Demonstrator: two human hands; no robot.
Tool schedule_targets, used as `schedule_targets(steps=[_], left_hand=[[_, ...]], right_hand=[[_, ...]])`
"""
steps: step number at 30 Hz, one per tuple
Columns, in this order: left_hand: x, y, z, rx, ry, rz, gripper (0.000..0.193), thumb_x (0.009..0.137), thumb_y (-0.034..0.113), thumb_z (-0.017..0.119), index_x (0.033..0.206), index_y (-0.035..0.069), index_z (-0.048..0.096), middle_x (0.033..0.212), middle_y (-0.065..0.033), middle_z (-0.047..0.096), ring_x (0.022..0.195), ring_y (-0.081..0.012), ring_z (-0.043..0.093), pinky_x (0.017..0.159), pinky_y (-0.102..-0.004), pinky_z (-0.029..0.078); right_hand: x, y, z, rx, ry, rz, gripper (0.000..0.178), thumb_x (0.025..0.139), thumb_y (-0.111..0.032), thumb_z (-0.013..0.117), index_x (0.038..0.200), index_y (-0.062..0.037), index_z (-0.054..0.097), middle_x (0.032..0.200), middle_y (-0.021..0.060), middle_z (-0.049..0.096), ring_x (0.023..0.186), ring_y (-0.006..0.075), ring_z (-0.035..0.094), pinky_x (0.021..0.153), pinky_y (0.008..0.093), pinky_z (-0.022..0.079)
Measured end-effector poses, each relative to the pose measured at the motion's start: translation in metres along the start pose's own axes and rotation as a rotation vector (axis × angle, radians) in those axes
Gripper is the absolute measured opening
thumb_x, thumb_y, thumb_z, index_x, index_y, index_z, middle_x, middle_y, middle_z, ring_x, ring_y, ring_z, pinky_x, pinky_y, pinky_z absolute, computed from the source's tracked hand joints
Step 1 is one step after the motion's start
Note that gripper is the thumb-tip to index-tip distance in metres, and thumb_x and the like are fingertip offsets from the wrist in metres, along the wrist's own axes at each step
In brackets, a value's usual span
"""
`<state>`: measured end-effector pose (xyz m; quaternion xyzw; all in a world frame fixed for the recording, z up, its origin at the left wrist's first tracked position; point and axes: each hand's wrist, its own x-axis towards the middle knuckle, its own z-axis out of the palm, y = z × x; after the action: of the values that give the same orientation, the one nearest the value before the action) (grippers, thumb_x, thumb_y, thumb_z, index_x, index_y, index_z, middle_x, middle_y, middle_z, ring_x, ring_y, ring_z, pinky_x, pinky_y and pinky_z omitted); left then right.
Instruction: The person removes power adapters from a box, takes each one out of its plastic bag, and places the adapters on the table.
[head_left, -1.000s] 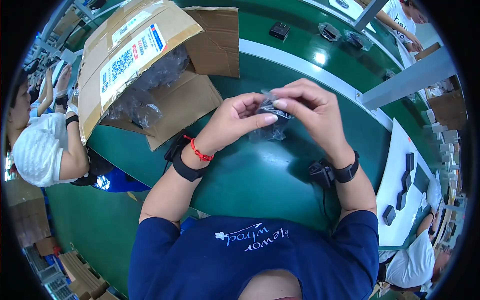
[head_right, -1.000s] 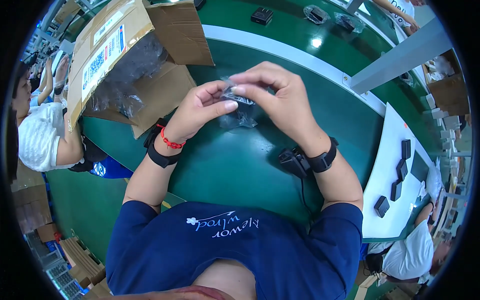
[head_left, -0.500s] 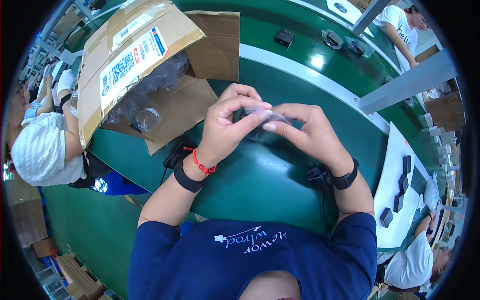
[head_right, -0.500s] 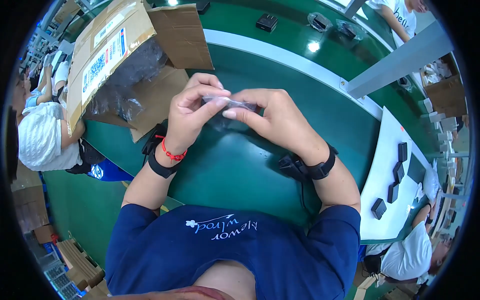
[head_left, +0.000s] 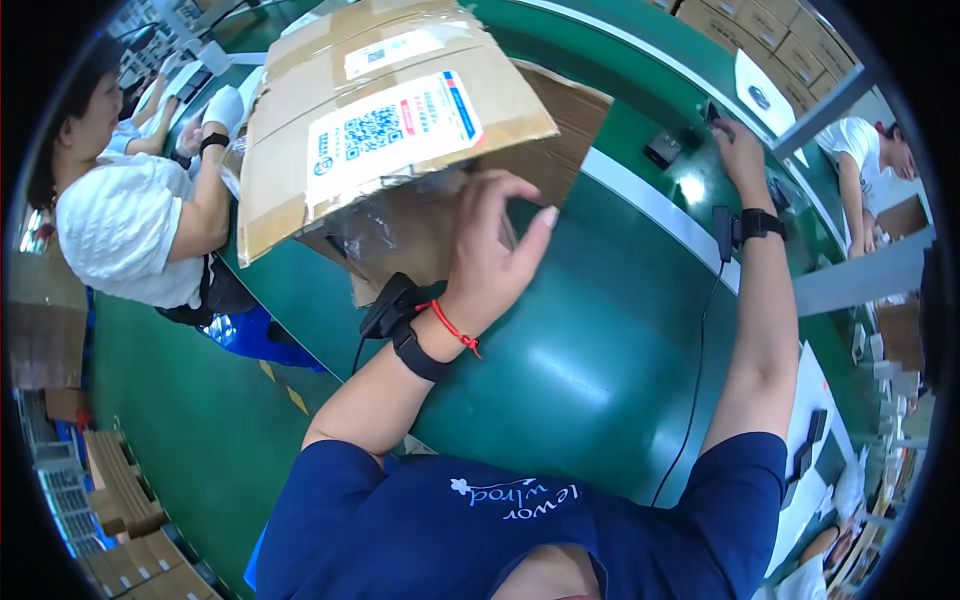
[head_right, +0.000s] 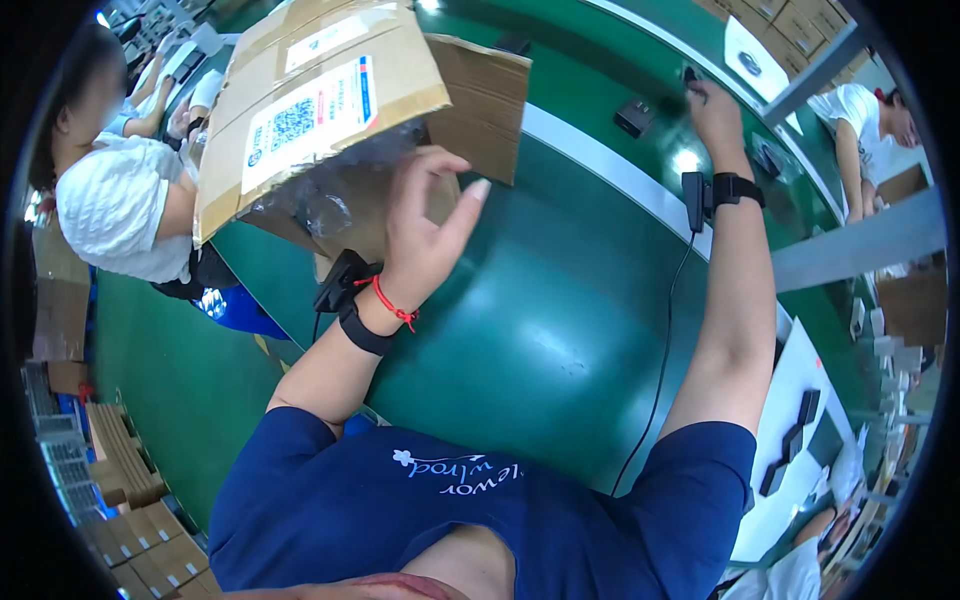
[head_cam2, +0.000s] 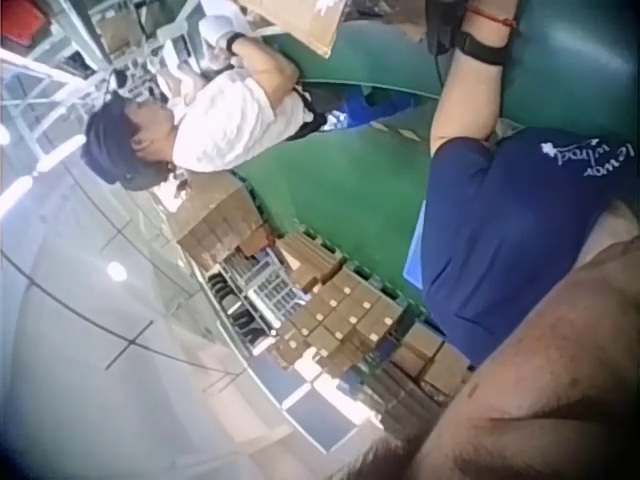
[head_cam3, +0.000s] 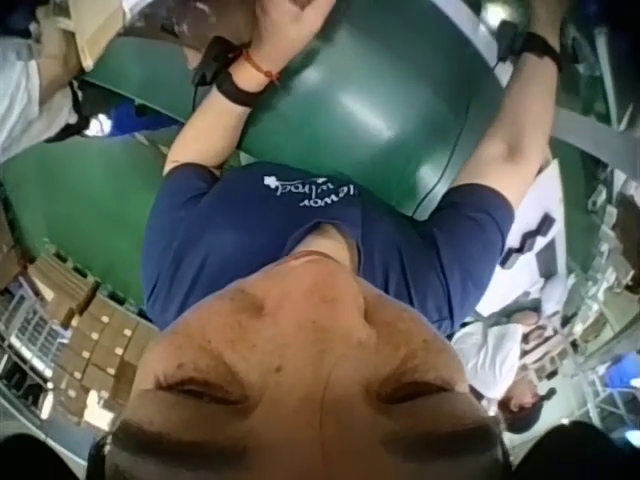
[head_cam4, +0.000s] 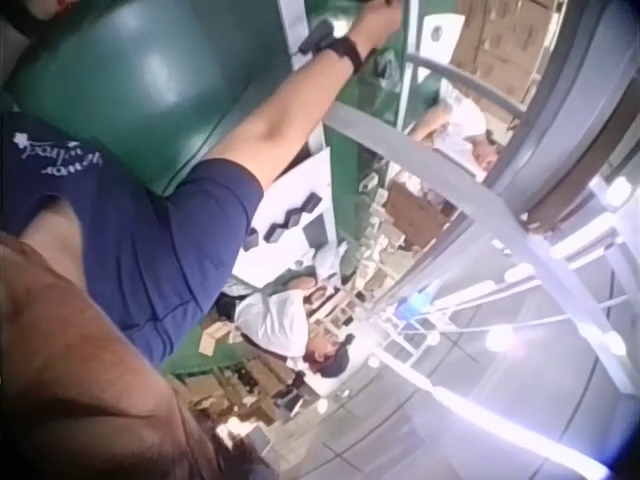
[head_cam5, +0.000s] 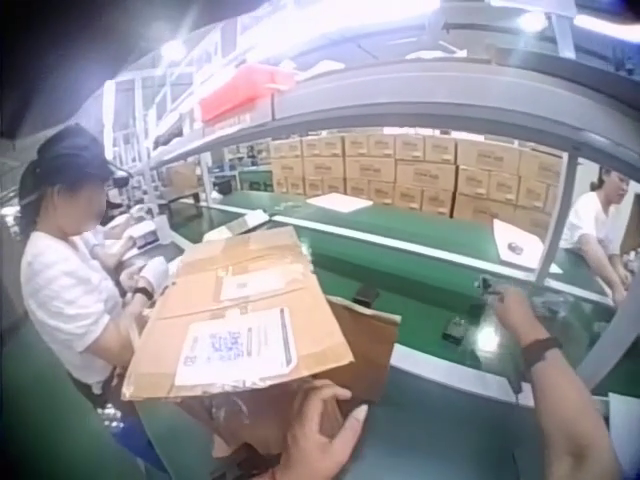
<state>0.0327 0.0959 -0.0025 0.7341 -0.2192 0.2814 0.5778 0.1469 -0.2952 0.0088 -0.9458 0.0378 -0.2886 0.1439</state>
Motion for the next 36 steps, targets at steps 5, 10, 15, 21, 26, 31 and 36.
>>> schedule_targets(steps=[5,10,15,21,26,31,36], left_hand=[[0.014,-0.022,-0.025,-0.152,0.501,-0.101,0.016,0.076,0.01,0.069,0.086,0.0,0.061,0.086,-0.0115,0.063,0.086,-0.0254,0.059,0.079,-0.0351,0.044],[0.028,-0.029,-0.043,0.567,0.223,0.043,0.02,0.075,0.011,0.071,0.09,0.001,0.063,0.09,-0.0134,0.064,0.092,-0.0288,0.058,0.082,-0.0362,0.042],[0.037,-0.037,-0.049,0.851,0.027,0.186,0.02,0.074,0.014,0.072,0.087,0.002,0.063,0.084,-0.0108,0.064,0.078,-0.0329,0.059,0.072,-0.0389,0.046],[0.026,0.007,-0.023,0.685,-0.02,0.514,0.018,0.079,0.016,0.071,0.078,0.005,0.057,0.071,-0.0053,0.062,0.06,-0.0209,0.058,0.058,-0.0322,0.046],[-0.008,0.002,0.0,-0.562,-0.35,-0.404,0.019,0.087,0.015,0.064,0.078,0.006,0.051,0.067,-0.0001,0.057,0.06,-0.0048,0.052,0.055,-0.0206,0.041],[-0.023,0.001,0.004,-0.503,-0.528,-0.353,0.015,0.091,0.014,0.06,0.084,0.004,0.051,0.067,0.0016,0.055,0.062,-0.0023,0.05,0.055,-0.0179,0.04],[-0.024,-0.004,0.003,-0.428,-0.517,-0.277,0.015,0.092,0.017,0.058,0.091,0.003,0.054,0.073,0.0003,0.058,0.068,-0.0034,0.052,0.061,-0.0187,0.042]], right_hand=[[-0.016,-0.052,0.054,-0.05,-0.233,0.11,0.052,0.081,-0.029,0.065,0.127,-0.0087,0.051,0.112,0.0203,0.06,0.103,0.0336,0.059,0.089,0.0394,0.045],[-0.032,-0.066,0.056,-0.112,-0.352,0.1,0.063,0.078,-0.025,0.07,0.133,-0.008,0.044,0.113,0.0196,0.057,0.102,0.034,0.057,0.091,0.0382,0.044],[-0.04,-0.047,0.039,0.531,-0.436,0.342,0.069,0.075,-0.021,0.074,0.134,-0.0067,0.041,0.107,0.0107,0.056,0.094,0.0231,0.058,0.086,0.0318,0.046],[-0.094,-0.085,-0.03,1.258,-0.594,0.497,0.066,0.077,-0.018,0.071,0.134,-0.0046,0.04,0.107,0.0045,0.054,0.089,0.0119,0.057,0.076,0.0232,0.048],[-0.14,-0.146,-0.081,1.483,-0.495,0.453,0.055,0.082,-0.017,0.067,0.129,-0.0041,0.042,0.106,0.0045,0.054,0.089,0.0125,0.057,0.071,0.0222,0.05],[-0.161,-0.19,-0.093,1.403,-0.291,0.271,0.049,0.084,-0.015,0.066,0.126,-0.004,0.044,0.107,0.005,0.053,0.092,0.0119,0.057,0.072,0.0246,0.051],[-0.176,-0.195,-0.073,1.259,-0.28,0.185,0.047,0.083,-0.009,0.067,0.124,-0.0035,0.044,0.108,0.0055,0.054,0.094,0.0109,0.056,0.078,0.0251,0.05]])
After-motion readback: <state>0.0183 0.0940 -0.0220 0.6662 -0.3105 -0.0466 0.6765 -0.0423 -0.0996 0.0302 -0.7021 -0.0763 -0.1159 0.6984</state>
